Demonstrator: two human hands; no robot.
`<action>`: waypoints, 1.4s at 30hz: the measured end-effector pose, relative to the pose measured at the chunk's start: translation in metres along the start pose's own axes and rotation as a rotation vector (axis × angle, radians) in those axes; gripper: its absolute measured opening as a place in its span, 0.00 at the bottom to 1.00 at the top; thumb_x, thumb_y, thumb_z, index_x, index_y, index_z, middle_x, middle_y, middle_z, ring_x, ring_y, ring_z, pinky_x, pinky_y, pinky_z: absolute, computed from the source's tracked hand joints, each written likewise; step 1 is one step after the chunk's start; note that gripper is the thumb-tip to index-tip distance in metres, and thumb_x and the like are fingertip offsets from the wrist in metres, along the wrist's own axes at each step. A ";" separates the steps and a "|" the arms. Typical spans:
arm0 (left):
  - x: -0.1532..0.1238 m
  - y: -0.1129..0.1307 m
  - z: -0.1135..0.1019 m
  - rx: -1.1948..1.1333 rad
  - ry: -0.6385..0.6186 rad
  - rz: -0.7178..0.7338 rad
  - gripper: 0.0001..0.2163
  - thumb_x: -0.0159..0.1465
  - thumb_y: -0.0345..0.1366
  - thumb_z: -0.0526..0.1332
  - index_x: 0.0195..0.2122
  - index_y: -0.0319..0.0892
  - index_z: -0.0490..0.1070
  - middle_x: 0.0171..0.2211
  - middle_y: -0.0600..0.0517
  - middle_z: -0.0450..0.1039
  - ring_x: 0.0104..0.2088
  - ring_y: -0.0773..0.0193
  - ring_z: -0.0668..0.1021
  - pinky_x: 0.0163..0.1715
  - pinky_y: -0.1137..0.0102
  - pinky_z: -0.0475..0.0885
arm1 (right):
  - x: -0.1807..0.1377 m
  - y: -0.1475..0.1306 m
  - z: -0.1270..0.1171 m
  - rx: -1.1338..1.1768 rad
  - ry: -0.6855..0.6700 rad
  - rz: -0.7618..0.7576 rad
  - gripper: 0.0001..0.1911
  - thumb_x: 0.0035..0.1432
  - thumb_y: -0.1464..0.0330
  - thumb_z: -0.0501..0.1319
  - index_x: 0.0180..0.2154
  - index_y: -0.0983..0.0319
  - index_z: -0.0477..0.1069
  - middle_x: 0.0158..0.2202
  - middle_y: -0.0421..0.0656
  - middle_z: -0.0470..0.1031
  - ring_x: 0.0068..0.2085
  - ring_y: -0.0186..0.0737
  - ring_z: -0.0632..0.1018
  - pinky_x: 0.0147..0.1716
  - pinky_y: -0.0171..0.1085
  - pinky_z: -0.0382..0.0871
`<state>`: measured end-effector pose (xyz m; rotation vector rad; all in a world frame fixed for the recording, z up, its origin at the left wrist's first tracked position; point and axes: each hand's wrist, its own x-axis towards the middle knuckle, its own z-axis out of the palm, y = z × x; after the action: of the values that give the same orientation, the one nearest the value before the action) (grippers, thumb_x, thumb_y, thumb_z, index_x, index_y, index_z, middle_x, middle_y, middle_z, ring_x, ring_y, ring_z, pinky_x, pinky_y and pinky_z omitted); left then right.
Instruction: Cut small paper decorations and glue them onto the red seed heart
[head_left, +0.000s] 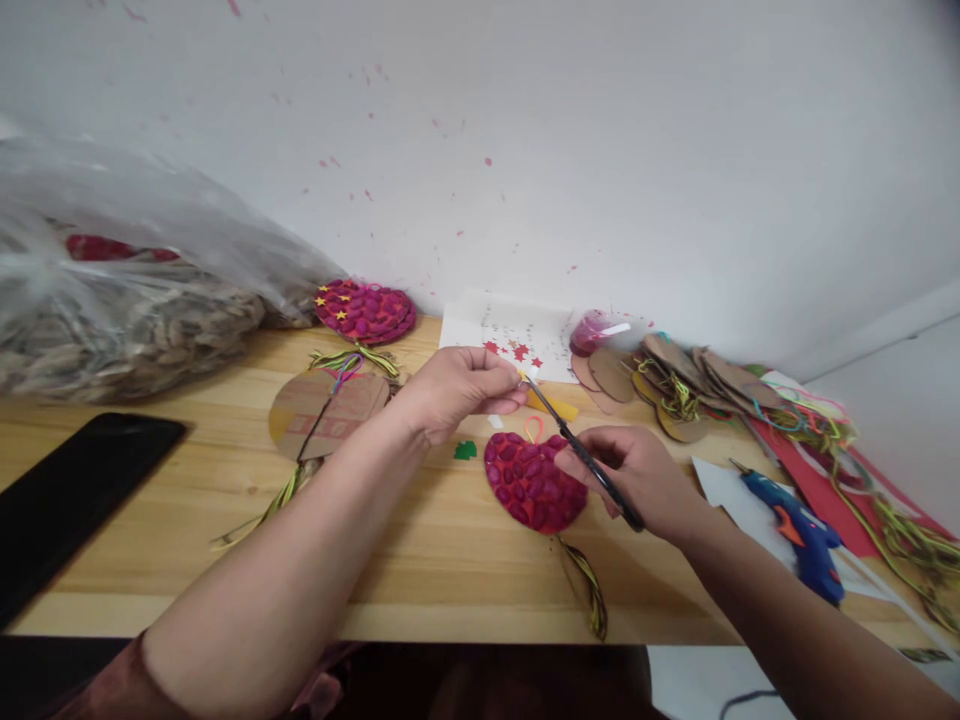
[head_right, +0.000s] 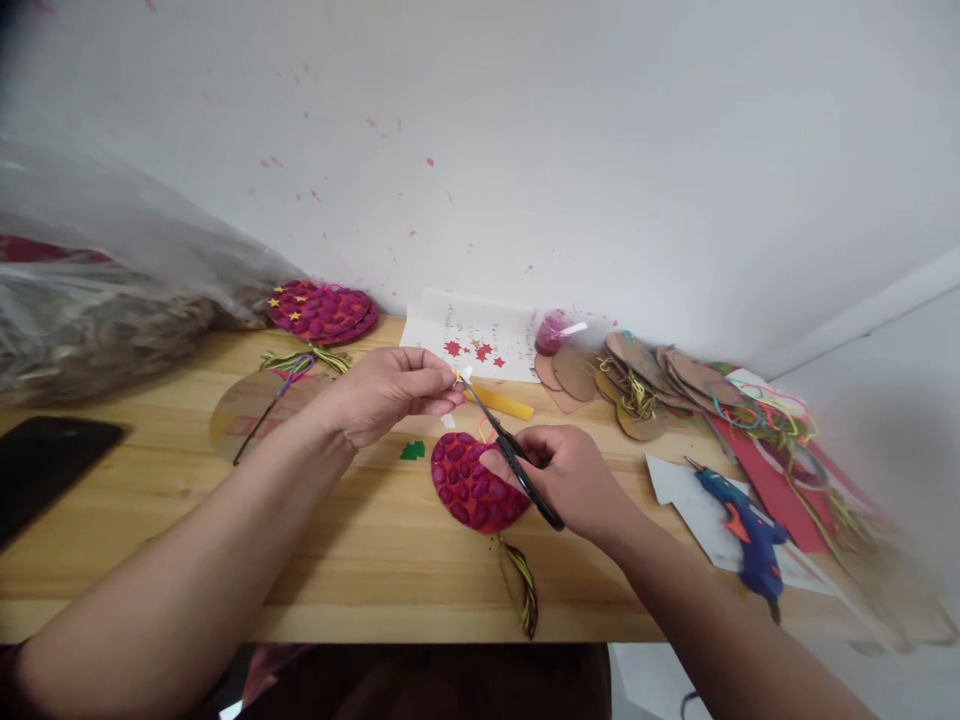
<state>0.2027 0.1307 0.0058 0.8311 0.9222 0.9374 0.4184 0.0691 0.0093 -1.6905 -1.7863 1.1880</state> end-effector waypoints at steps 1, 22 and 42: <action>0.000 0.000 0.000 -0.002 0.001 0.002 0.05 0.59 0.25 0.66 0.26 0.35 0.73 0.25 0.47 0.79 0.26 0.69 0.80 0.32 0.75 0.76 | 0.000 0.000 0.000 -0.001 0.002 -0.002 0.21 0.51 0.52 0.68 0.23 0.62 0.70 0.15 0.34 0.61 0.16 0.29 0.61 0.16 0.32 0.51; -0.001 0.002 0.001 0.004 0.008 -0.012 0.06 0.59 0.25 0.66 0.25 0.35 0.73 0.25 0.47 0.79 0.25 0.70 0.80 0.31 0.75 0.75 | -0.001 0.004 0.000 -0.014 0.004 -0.017 0.22 0.51 0.51 0.68 0.22 0.62 0.70 0.16 0.35 0.61 0.17 0.29 0.61 0.16 0.32 0.51; -0.001 0.003 0.001 0.000 0.009 -0.015 0.07 0.59 0.24 0.65 0.24 0.35 0.73 0.25 0.47 0.79 0.25 0.70 0.80 0.31 0.75 0.76 | -0.001 0.002 0.002 -0.023 0.012 -0.017 0.23 0.51 0.51 0.68 0.21 0.62 0.68 0.17 0.35 0.62 0.18 0.30 0.61 0.17 0.33 0.52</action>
<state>0.2024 0.1308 0.0092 0.8199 0.9353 0.9292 0.4181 0.0678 0.0070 -1.6878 -1.8103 1.1520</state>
